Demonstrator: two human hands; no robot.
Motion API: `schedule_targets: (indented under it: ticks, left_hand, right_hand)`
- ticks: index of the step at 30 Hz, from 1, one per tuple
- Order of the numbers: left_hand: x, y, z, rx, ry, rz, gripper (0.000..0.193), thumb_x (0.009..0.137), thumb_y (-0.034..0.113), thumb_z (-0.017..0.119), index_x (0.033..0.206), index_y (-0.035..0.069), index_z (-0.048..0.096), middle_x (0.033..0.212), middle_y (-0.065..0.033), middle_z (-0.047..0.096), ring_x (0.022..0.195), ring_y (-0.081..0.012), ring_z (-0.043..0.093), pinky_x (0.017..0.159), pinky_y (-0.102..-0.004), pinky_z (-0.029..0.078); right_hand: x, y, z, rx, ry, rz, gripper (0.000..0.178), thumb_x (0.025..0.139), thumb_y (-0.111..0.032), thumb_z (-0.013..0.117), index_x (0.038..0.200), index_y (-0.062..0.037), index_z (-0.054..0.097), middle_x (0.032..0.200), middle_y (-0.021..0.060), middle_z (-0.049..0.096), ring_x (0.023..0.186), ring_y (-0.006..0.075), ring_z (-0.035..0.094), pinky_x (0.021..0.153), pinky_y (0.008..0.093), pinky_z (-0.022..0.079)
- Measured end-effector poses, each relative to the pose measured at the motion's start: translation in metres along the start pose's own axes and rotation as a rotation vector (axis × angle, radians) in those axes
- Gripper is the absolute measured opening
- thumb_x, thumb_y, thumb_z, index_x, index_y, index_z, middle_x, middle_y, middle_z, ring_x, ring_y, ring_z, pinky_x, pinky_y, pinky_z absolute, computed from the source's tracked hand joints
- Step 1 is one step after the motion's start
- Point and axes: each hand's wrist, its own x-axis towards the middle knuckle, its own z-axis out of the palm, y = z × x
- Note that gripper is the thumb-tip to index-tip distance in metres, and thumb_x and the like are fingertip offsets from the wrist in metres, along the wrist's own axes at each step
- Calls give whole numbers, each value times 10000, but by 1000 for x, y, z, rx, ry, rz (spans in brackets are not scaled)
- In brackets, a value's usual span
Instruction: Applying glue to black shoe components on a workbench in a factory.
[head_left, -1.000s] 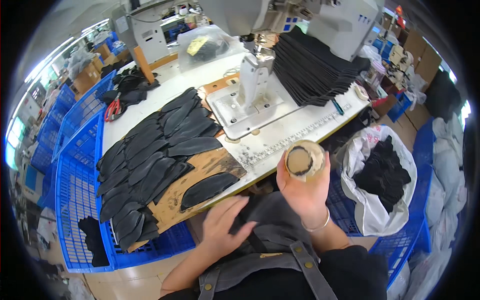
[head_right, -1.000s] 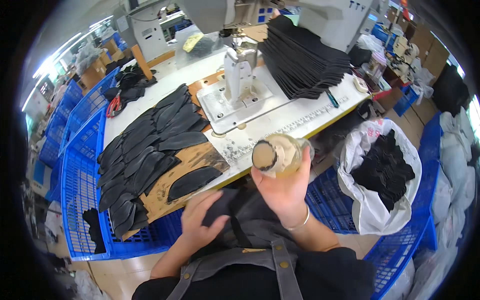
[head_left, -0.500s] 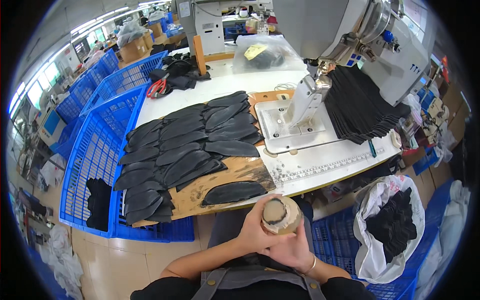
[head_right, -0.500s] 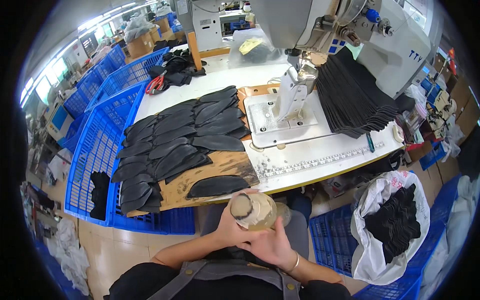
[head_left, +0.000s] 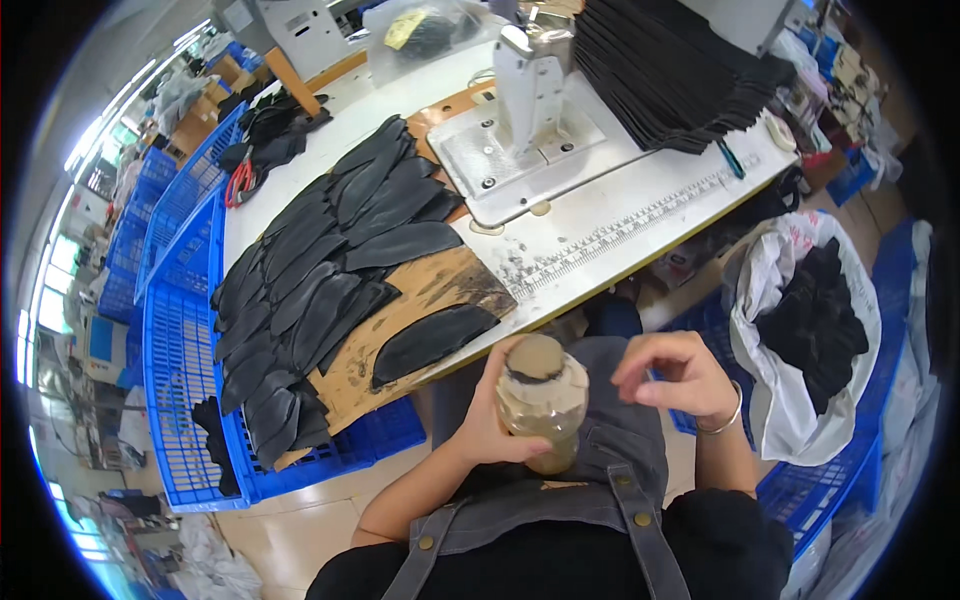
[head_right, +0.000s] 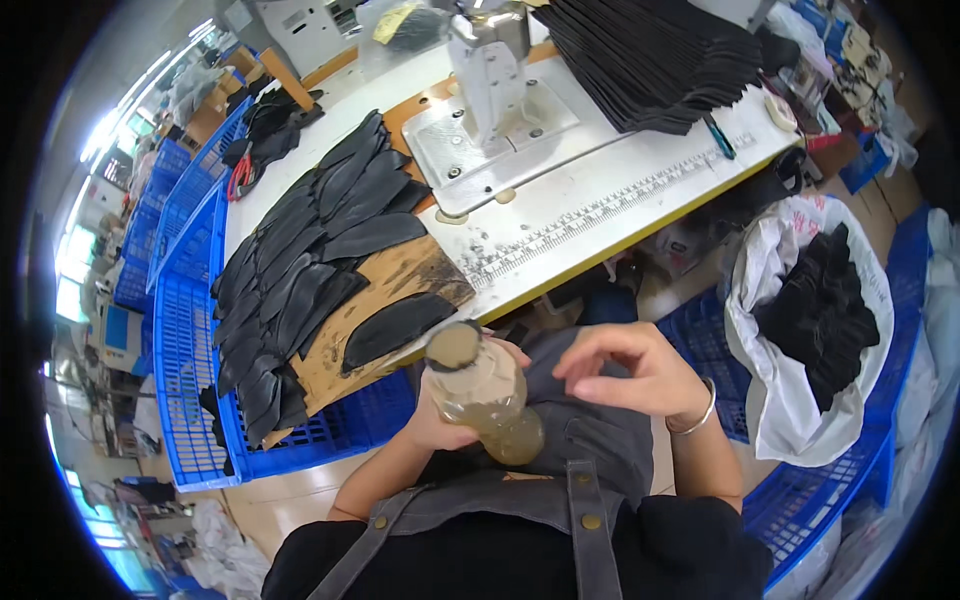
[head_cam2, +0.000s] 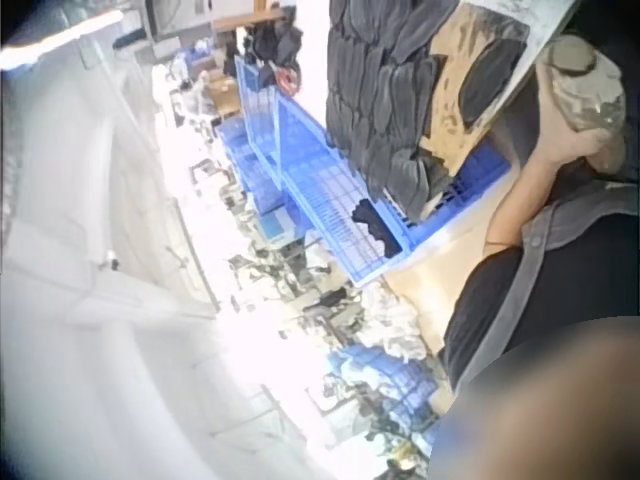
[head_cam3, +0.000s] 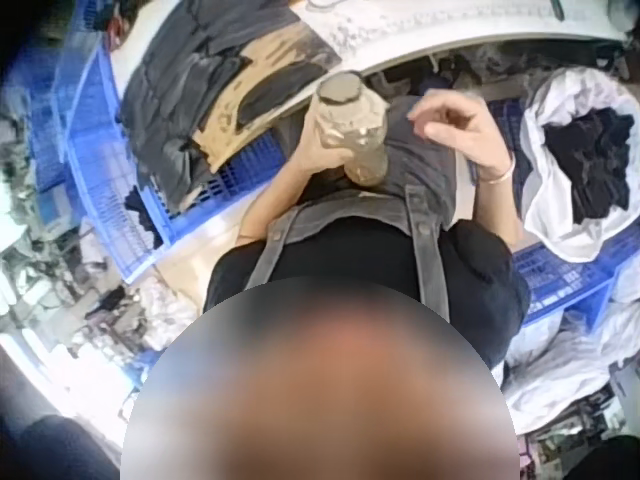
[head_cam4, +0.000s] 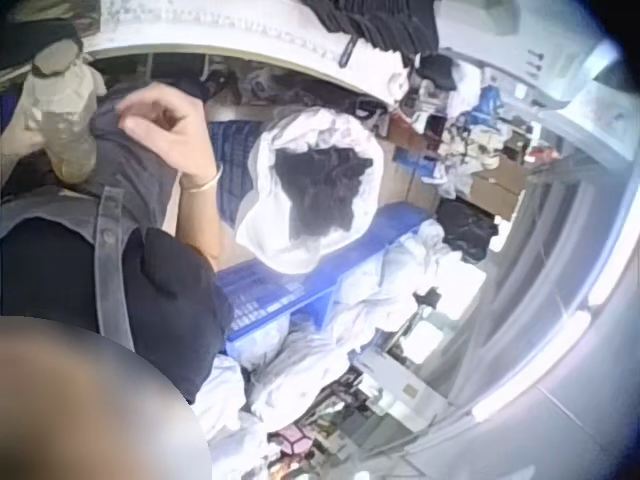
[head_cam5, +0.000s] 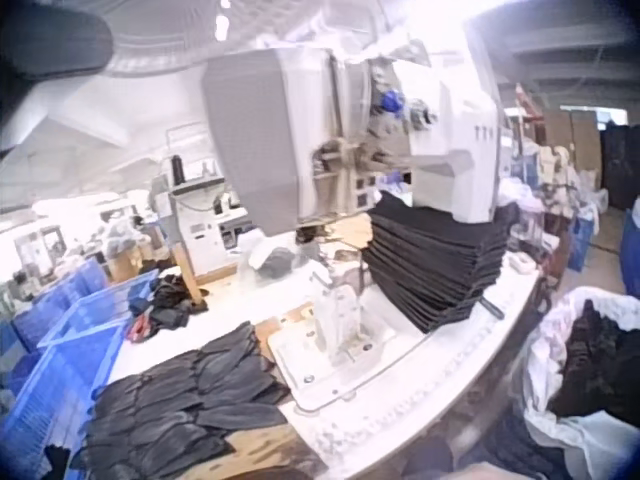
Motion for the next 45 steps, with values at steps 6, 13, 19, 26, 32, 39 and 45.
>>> schedule_targets:
  ticks: [6, 13, 19, 26, 32, 39, 45]
  left_hand:
    - [34, 0, 12, -421, -71, -246, 931, 575, 563, 693, 1254, 14, 372, 1130, -173, 514, 904, -269, 587, 750, -355, 496]
    - [73, -5, 27, -451, -37, -308, 1031, 618, 767, 494, 1269, -27, 395, 1043, -164, 571, 795, -305, 611, 686, -358, 507]
    - [81, -39, 29, -673, -56, -260, 975, 685, 774, 391, 1233, -32, 419, 966, -193, 582, 664, -343, 611, 586, -384, 513]
    - [53, -48, 36, -747, -44, -300, 1079, 622, 871, 361, 1230, -19, 404, 891, -208, 560, 610, -358, 591, 529, -405, 503]
    - [40, -66, 31, -1030, -130, -351, 959, 677, 808, 377, 1132, -31, 466, 861, -198, 554, 607, -365, 572, 507, -404, 487]
    - [47, -58, 34, -935, -185, -471, 793, 783, 628, 223, 939, -69, 569, 778, -204, 579, 608, -358, 582, 545, -396, 486]
    - [67, -39, 46, -657, 0, -561, 747, 837, 557, 201, 1158, -64, 464, 886, -277, 590, 726, -422, 608, 649, -439, 519]
  right_hand:
    - [31, 2, -32, -158, -89, -22, 218, 788, -99, 657, 982, -8, 620, 831, 78, 646, 733, 134, 615, 679, 247, 481]
    - [59, -5, -58, -117, 9, -109, 216, 790, -41, 637, 1001, -4, 608, 811, 42, 630, 730, 96, 594, 676, 232, 472]
    - [29, 23, -46, 32, 282, -122, 196, 818, -54, 626, 1008, -12, 599, 786, 16, 605, 714, 61, 555, 655, 215, 449]
    - [-9, 24, -34, -179, 358, -93, 185, 818, -53, 628, 992, 7, 605, 853, 33, 606, 756, 73, 561, 692, 207, 451]
    - [-4, 5, -10, -482, 468, -342, 164, 738, -15, 657, 899, -14, 623, 703, 58, 599, 613, 125, 576, 580, 231, 445]
    - [-7, 7, -8, -406, 386, -361, 194, 719, -33, 664, 908, -11, 623, 701, 62, 598, 622, 140, 576, 595, 243, 446]
    - [-14, 16, -40, -424, 472, -345, 192, 749, -39, 662, 935, -15, 619, 762, 69, 600, 649, 136, 589, 598, 238, 453]
